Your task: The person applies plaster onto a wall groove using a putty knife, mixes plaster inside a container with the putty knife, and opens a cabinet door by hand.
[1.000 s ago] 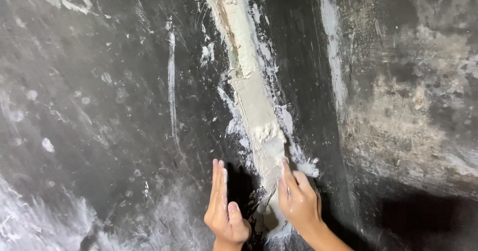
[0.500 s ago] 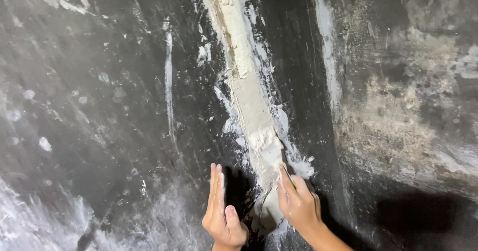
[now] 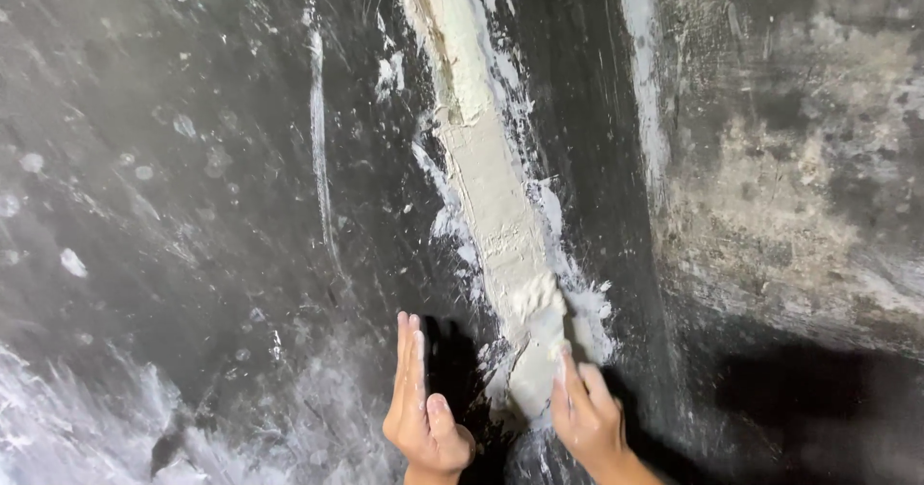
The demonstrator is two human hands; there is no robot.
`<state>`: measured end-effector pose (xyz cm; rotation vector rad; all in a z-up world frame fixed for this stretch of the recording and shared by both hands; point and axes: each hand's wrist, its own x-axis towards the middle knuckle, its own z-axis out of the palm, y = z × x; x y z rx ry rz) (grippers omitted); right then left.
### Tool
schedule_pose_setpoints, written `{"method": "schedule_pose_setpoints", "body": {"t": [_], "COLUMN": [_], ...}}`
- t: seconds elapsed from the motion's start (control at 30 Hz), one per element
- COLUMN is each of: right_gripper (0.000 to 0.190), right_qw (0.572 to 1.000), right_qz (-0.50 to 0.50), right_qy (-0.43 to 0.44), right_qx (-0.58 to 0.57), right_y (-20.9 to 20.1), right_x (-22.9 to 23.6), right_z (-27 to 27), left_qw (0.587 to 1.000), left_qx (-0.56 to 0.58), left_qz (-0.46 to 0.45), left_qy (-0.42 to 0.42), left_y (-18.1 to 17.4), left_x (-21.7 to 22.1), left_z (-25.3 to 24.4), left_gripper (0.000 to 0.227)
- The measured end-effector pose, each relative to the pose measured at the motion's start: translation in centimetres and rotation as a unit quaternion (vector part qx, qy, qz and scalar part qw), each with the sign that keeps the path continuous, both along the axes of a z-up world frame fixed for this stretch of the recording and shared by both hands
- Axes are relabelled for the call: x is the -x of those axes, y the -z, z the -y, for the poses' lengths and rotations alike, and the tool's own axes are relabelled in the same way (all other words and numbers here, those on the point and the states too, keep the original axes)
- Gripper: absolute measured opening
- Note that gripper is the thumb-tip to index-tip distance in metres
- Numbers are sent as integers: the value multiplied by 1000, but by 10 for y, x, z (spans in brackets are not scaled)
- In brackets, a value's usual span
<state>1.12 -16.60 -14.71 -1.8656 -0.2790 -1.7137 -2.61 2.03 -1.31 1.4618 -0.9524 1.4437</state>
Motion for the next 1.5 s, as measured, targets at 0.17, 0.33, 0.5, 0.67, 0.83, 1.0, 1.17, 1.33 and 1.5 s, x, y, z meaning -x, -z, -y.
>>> {"method": "schedule_pose_setpoints", "body": {"t": [0.17, 0.33, 0.5, 0.67, 0.83, 1.0, 1.17, 1.33, 1.5], "right_gripper": [51, 51, 51, 47, 50, 51, 49, 46, 49], "right_qw": [996, 997, 998, 1000, 998, 998, 1000, 1000, 996], "right_qz": [79, -8, -43, -3, 4, -64, 0, 12, -83], "right_qy": [27, 72, 33, 19, 58, 25, 19, 24, 30], "right_qx": [23, 21, 19, -8, 20, 10, 5, -10, 7], "right_y": [-75, -78, -20, -29, -76, -21, 10, -28, 1], "right_x": [-21, -28, -10, -5, -28, -19, 4, -10, -10], "right_z": [-3, -17, -8, -4, -8, -16, -8, -6, -16], "left_qw": [1000, 1000, 1000, 1000, 1000, 1000, 999, 999, 999], "left_qx": [-2, -10, -1, -13, -19, -21, -33, -36, -34], "left_qz": [-9, 10, -12, 1, 1, 4, -13, -27, -37], "left_qy": [19, 21, 23, 18, 8, 12, 5, 8, 8], "left_y": [1, 3, 8, 7, 7, 11, 23, 32, 40], "left_x": [1, 2, 0, 1, 4, 2, 2, -1, 2], "left_z": [7, 9, 6, 4, 7, 6, 8, 17, 16], "left_gripper": [55, 54, 53, 53, 54, 53, 52, 52, 52]}}
